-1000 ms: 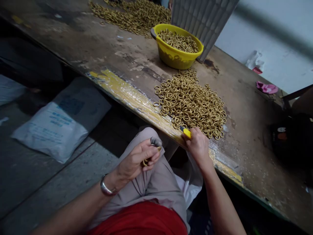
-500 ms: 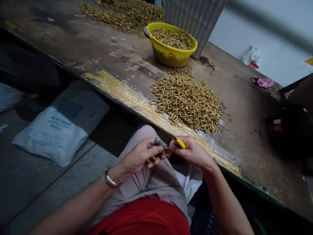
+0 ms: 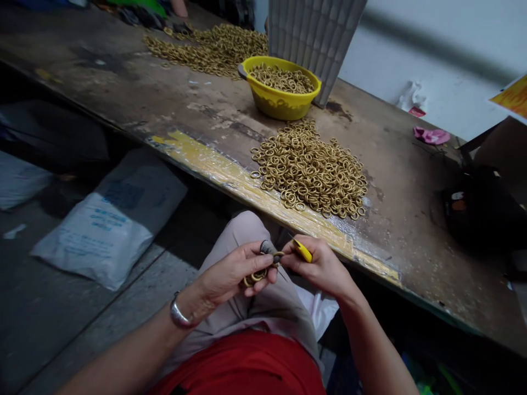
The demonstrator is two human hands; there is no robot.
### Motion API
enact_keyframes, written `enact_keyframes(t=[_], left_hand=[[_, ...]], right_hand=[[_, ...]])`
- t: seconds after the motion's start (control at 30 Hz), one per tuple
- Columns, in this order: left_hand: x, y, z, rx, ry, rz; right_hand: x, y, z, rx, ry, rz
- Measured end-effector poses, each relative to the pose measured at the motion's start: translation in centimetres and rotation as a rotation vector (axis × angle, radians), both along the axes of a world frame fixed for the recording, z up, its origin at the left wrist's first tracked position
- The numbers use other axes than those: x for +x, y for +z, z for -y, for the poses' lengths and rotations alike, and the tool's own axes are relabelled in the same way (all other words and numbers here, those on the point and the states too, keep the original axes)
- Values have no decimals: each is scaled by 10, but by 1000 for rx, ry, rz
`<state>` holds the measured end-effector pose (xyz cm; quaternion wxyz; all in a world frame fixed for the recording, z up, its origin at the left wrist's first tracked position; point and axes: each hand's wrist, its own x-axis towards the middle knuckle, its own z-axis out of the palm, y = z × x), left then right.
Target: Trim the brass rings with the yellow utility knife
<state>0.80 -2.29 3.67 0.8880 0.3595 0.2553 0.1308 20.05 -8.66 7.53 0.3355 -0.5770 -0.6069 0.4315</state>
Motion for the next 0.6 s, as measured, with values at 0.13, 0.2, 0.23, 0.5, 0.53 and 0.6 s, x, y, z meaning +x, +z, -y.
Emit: enact_keyframes(t=[0.13,0.2,0.23,0.5,0.53,0.6], left_hand=[[1,4,3,-63,-22,46],[1,3,4,-92,-28,50],[1,3,5,-91,-20,45],[0,-1,13,219,169,-8],[0,-1,14,247,167,-15],[1,-1,16,281,156,-27]], right_hand=[[-3,-3,7,86,-37,1],[-5,-4,8,120,-34,-1],[-6,-5,9,138,-33,7],[-14,-13,21,203,-83,570],[-16,-14,22,189,-89,626],[-18,-15,22,167,-98,712]])
